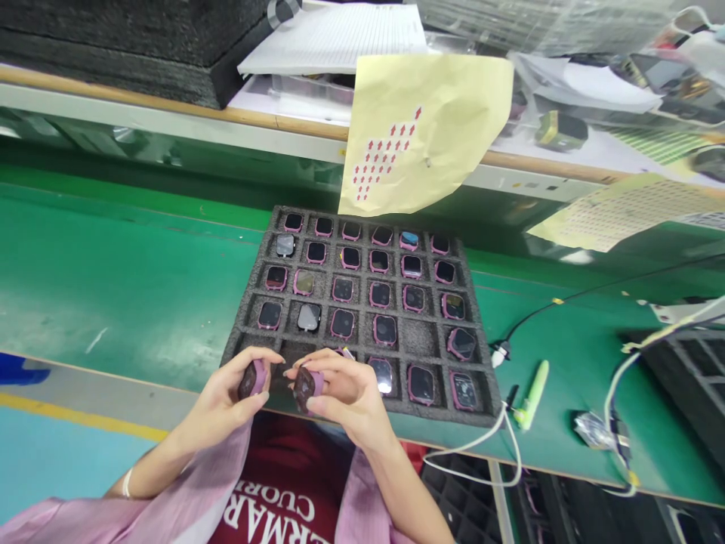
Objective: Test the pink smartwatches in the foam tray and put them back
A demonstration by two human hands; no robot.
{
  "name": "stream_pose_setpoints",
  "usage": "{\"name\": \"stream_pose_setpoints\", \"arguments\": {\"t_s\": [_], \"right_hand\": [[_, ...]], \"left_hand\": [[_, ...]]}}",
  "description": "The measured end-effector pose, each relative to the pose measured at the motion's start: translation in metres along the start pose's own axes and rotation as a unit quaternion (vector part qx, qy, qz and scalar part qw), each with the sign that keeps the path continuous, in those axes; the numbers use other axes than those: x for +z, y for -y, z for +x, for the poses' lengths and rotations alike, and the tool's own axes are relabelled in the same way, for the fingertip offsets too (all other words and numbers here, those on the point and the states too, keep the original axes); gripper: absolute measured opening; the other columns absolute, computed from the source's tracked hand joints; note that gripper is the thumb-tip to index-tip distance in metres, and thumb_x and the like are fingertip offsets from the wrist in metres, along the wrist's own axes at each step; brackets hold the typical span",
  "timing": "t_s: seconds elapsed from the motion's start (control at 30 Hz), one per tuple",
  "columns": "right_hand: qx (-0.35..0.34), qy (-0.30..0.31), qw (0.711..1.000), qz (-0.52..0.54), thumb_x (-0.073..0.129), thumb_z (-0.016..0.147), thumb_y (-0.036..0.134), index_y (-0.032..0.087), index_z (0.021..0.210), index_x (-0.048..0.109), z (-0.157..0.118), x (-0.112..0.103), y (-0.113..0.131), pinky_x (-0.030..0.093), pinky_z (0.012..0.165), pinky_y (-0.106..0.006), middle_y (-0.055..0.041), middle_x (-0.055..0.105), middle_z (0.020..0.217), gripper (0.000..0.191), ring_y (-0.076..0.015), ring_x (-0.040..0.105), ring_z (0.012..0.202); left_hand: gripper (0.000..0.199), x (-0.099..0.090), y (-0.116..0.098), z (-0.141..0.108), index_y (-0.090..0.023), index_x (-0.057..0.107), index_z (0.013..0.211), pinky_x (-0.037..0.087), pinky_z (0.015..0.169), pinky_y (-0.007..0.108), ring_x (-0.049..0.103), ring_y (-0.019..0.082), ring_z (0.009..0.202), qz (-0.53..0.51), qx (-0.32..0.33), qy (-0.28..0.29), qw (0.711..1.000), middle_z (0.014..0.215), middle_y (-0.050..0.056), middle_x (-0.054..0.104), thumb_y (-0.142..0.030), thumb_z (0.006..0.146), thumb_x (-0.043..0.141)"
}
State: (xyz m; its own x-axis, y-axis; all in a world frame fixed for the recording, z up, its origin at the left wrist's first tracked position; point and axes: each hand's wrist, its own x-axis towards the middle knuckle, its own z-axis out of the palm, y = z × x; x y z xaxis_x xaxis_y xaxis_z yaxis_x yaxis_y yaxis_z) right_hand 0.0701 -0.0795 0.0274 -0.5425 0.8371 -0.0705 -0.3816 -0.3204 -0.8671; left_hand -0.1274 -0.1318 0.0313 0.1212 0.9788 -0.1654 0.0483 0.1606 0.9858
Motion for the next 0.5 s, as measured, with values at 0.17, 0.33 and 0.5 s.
{"name": "stream_pose_setpoints", "arguments": {"t_s": [0.17, 0.33, 0.5], "right_hand": [[0.007, -0.007, 1.000, 0.003, 0.080, 0.070, 0.023, 0.025, 0.101, 0.072, 0.0005, 0.0000, 0.0006, 0.055, 0.083, -0.040, -0.0080, 0.064, 0.104, 0.031, -0.0270, 0.068, 0.096], [0.011, -0.012, 1.000, 0.011, 0.079, 0.070, 0.021, 0.025, 0.100, 0.073, 0.0010, -0.0013, -0.0012, 0.054, 0.086, -0.041, -0.0073, 0.065, 0.105, 0.030, -0.0281, 0.067, 0.099], [0.016, -0.032, 0.999, 0.002, 0.080, 0.069, 0.021, 0.024, 0.098, 0.074, 0.0004, -0.0002, -0.0011, 0.055, 0.083, -0.038, -0.0072, 0.065, 0.104, 0.030, -0.0269, 0.068, 0.096]], "left_hand": [[0.039, 0.0027, 0.0030, 0.0011, -0.024, 0.051, 0.120, 0.041, 0.065, 0.022, 0.048, 0.012, 0.071, -0.019, -0.009, -0.011, 1.000, 0.085, -0.002, 0.053, -0.017, 0.082, 0.058], [0.040, 0.0039, 0.0057, 0.0020, -0.023, 0.051, 0.121, 0.040, 0.062, 0.022, 0.049, 0.012, 0.071, -0.027, -0.007, -0.025, 0.999, 0.086, -0.001, 0.054, -0.018, 0.082, 0.059], [0.034, 0.0028, 0.0067, 0.0035, -0.021, 0.054, 0.113, 0.039, 0.062, 0.022, 0.048, 0.011, 0.067, -0.006, -0.015, -0.034, 0.999, 0.086, -0.001, 0.055, -0.014, 0.080, 0.056]]}}
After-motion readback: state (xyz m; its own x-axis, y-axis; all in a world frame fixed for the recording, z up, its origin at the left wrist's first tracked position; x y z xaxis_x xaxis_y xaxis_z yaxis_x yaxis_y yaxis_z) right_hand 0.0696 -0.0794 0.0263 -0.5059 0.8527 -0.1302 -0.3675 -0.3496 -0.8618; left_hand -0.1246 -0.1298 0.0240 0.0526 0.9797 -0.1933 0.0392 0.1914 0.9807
